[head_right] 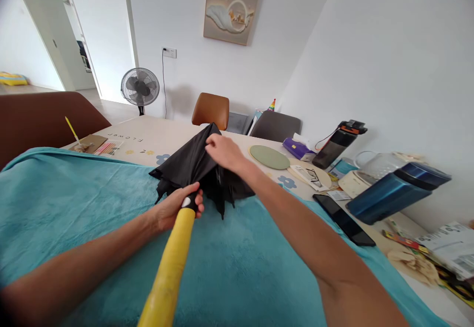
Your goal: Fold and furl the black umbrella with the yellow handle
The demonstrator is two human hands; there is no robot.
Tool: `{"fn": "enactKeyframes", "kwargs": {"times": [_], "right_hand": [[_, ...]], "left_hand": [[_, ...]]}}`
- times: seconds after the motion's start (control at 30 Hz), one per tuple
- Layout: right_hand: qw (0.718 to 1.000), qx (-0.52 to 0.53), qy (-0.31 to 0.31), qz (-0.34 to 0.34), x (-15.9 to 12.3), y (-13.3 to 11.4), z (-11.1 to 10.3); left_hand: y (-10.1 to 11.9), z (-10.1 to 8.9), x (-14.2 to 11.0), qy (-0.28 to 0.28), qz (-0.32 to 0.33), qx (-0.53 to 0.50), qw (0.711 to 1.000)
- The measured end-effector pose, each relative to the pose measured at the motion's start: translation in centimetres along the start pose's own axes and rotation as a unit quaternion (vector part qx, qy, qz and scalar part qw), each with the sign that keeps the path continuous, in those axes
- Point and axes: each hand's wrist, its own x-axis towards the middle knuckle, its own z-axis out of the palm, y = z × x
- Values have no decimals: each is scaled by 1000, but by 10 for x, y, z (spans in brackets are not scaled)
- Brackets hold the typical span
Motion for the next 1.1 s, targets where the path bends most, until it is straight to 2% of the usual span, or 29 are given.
{"fn": "enactKeyframes", "kwargs": {"times": [0.07, 0.1, 0.2, 0.3, 0.37, 0.47, 0.6, 0.73, 0.83, 0.9, 1.1], "right_hand": [[995, 19, 61, 72, -1, 30, -14], [992, 29, 70, 103, -3, 44, -17], [978, 80, 38, 187, -9, 73, -12], [955, 155, -1, 253, -12, 81, 6], [947, 177, 0, 269, -7, 79, 17], [949, 160, 11, 272, 8, 73, 26], [963, 65, -9, 262, 30, 65, 35], [957, -20, -19, 288, 40, 63, 50], [943, 47, -29, 327, 39, 68, 59], [933, 103, -34, 343, 36, 75, 58], [911, 236, 21, 336, 14, 94, 25]], "left_hand": [[-1, 1, 0, -7, 19, -28, 999], [-3, 0, 0, -7, 19, -21, 1000], [-15, -3, 3, -1, -7, 39, 999], [-24, -7, 7, 9, -31, 75, 997], [-24, -9, 8, 10, -34, 82, 996], [-23, -10, 9, 1, -31, 87, 996], [-21, -9, 7, 3, -34, 95, 995], [-20, -7, 6, 10, -40, 105, 994], [-21, -8, 6, 10, -35, 109, 993], [-21, -9, 6, 4, -34, 110, 993], [-22, -11, 6, -14, -26, 104, 994]]}}
